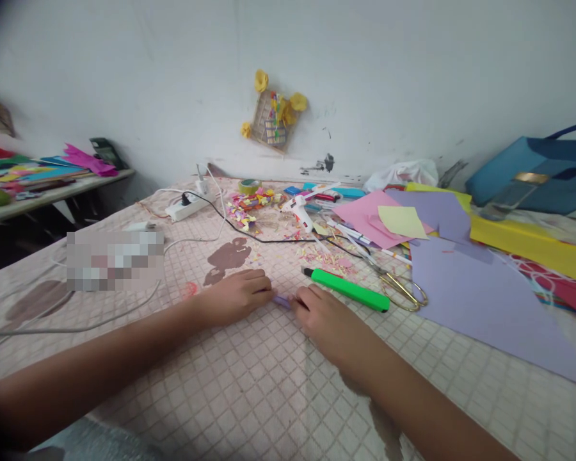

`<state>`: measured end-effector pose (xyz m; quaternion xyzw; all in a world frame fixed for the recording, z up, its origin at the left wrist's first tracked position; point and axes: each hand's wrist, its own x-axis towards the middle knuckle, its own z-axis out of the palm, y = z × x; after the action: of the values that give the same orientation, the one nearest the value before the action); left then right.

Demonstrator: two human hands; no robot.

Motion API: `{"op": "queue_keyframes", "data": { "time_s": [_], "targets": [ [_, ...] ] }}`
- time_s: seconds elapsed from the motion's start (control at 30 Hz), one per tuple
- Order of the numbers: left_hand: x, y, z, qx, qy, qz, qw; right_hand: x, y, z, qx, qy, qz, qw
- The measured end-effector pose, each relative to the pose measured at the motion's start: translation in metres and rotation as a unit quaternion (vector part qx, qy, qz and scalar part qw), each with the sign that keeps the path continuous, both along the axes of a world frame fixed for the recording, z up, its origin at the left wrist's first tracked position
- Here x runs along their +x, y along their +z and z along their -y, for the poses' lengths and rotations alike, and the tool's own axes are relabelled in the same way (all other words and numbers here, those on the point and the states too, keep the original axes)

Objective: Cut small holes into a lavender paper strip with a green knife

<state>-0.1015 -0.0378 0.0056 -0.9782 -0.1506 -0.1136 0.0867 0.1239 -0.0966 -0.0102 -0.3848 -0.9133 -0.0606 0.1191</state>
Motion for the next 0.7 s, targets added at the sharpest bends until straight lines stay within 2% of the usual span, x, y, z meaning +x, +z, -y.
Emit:
{"op": "queue_keyframes", "data": {
  "time_s": [0.23, 0.47, 0.7],
  "targets": [
    [0.004, 0.003, -0.001, -0.032, 0.013, -0.017, 0.999, 0.004, 0.005, -0.012, -0.058, -0.009, -0.036, 0.998],
    [0.009, 0.009, -0.021, -0.101, 0.001, -0.043, 0.994, 0.008, 0.017, -0.023, -0.131, 0.019, -0.074, 0.988],
    [0.014, 0.015, -0.026, -0.124, -0.01, -0.057, 0.991, 0.009, 0.015, -0.027, -0.15, 0.015, -0.088, 0.985]
  ]
}}
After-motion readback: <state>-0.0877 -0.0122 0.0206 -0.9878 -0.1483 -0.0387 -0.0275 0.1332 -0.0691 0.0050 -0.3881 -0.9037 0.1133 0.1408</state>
